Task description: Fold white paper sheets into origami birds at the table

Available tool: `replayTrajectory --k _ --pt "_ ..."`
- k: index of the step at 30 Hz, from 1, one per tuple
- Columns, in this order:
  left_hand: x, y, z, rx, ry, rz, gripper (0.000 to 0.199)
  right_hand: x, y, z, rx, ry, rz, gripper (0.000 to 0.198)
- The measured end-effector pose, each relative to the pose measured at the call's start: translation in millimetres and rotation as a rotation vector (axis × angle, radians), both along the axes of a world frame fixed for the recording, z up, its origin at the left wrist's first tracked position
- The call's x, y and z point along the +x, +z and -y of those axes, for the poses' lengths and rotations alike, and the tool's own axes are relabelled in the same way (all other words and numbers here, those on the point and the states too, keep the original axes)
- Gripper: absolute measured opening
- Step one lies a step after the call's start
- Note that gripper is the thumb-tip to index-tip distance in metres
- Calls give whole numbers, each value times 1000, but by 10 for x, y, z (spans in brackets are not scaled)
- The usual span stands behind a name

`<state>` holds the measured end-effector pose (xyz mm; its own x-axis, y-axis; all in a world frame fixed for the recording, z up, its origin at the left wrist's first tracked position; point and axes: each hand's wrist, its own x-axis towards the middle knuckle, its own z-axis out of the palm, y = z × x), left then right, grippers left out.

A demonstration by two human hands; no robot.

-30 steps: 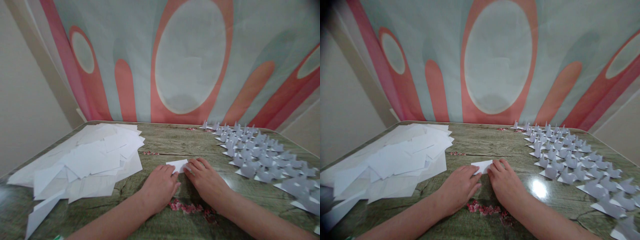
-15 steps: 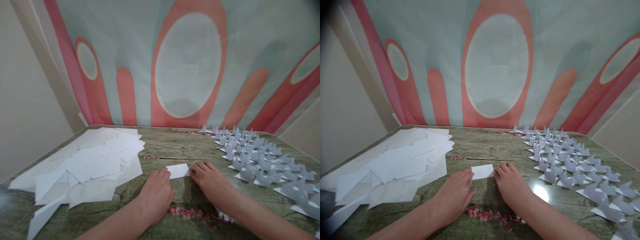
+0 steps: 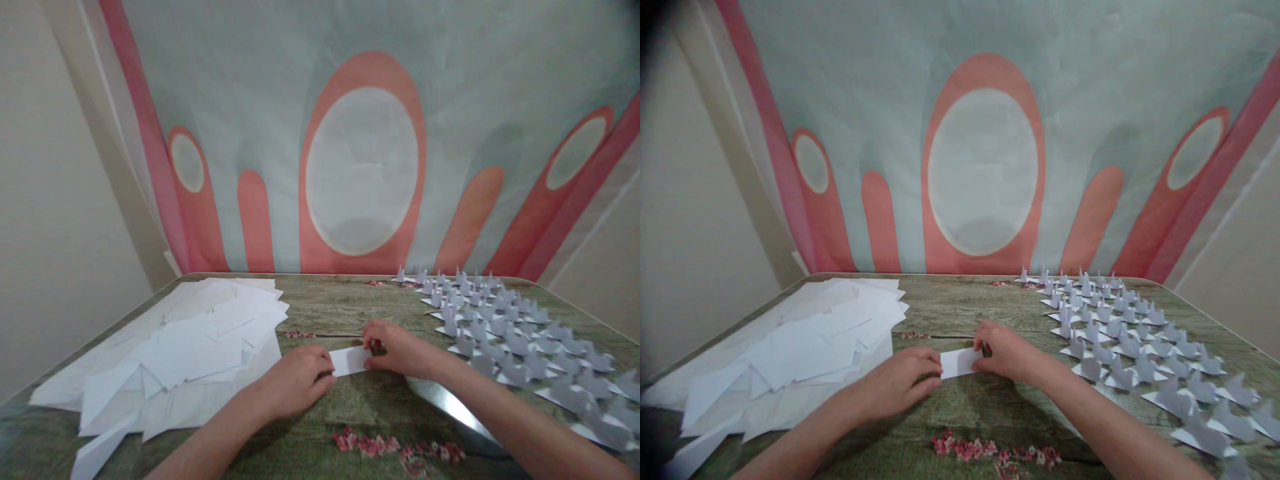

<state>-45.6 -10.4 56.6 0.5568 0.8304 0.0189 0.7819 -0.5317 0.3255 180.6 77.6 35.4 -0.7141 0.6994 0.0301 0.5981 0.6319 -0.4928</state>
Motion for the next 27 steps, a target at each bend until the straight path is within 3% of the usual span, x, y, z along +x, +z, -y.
replayTrajectory --k 4,7,14,18,22,27 --pt "-40 -42 -158 26 126 155 20 -223 -82 -62 -57 -13 -11 42" --pt "-28 -76 -247 12 129 240 24 -285 -111 -101 -164 -61 -11 48" --pt "78 -169 -452 -72 228 509 31 -83 -158 -145 -404 -144 -122 25" --pt "233 -282 -557 -86 359 780 29 54 -197 -117 -600 -205 -297 31" --pt "364 -451 -607 -201 248 1084 33 49 -276 -55 -689 -286 -532 39" --pt "380 -637 -580 -321 175 1187 38 -20 -401 25 -755 -322 -749 42"
